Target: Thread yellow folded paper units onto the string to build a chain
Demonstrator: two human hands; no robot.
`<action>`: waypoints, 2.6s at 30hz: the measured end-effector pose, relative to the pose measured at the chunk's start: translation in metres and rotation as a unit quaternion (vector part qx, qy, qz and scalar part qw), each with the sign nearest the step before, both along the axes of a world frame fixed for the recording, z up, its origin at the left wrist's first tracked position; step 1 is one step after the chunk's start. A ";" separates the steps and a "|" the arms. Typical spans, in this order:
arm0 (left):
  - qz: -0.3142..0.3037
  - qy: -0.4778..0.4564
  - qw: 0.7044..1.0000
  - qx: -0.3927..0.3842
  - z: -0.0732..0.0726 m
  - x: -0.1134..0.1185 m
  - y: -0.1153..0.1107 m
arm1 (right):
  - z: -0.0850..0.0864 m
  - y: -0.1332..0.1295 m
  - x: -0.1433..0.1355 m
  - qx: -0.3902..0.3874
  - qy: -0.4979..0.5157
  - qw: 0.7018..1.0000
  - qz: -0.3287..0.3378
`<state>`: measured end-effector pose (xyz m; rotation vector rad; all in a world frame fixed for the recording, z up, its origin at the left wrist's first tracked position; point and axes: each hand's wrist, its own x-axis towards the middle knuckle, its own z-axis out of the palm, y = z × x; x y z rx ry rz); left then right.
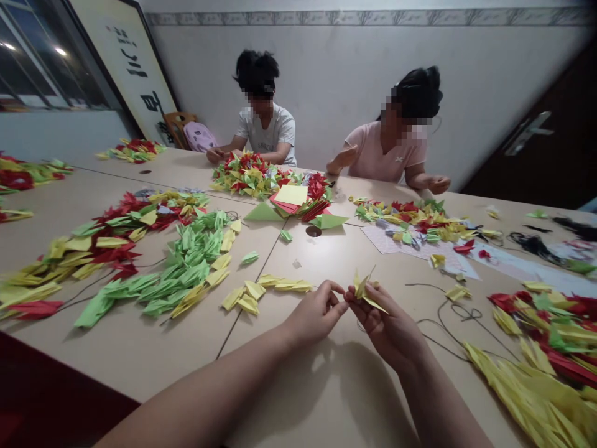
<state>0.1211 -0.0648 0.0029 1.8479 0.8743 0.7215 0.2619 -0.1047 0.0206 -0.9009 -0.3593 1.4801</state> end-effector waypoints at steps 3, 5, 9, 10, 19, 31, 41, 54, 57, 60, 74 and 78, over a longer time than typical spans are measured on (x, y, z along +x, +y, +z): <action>0.036 0.039 0.998 0.040 0.004 0.000 -0.002 | 0.000 0.000 0.000 0.001 0.005 1.000 -0.014; 0.034 0.061 0.995 0.066 0.006 0.000 -0.003 | -0.001 0.001 0.000 0.003 0.007 1.000 -0.020; 0.022 0.076 0.993 0.091 0.008 -0.002 -0.002 | -0.001 0.001 0.003 0.004 0.008 1.000 -0.019; 0.024 0.076 0.993 0.091 0.008 -0.003 -0.002 | -0.001 0.002 0.004 0.004 0.009 1.000 -0.021; 0.047 0.057 0.995 0.062 0.006 -0.003 -0.002 | 0.004 0.002 0.009 -0.016 0.011 0.999 -0.035; 0.064 -0.011 0.997 -0.049 0.011 -0.002 -0.003 | 0.000 0.003 0.003 -0.071 0.005 0.997 -0.029; 0.052 -0.038 0.993 -0.100 0.011 0.000 -0.003 | 0.001 0.001 0.002 -0.035 0.027 0.999 -0.014; 0.050 -0.059 0.990 -0.116 0.012 0.000 -0.003 | 0.000 0.002 0.003 -0.036 0.031 0.999 -0.016; 0.043 -0.060 0.990 -0.119 0.011 0.000 -0.003 | 0.000 0.002 0.003 -0.036 0.032 0.999 -0.015; 0.035 -0.052 0.991 -0.120 0.009 0.000 -0.003 | 0.000 0.002 0.001 -0.037 0.029 0.999 -0.011; 0.039 -0.077 0.986 -0.142 0.007 0.001 -0.002 | 0.000 0.003 -0.003 -0.039 0.037 0.998 -0.013; 0.036 -0.095 0.983 -0.152 0.008 0.001 -0.002 | 0.000 0.003 -0.004 -0.042 0.042 0.998 -0.012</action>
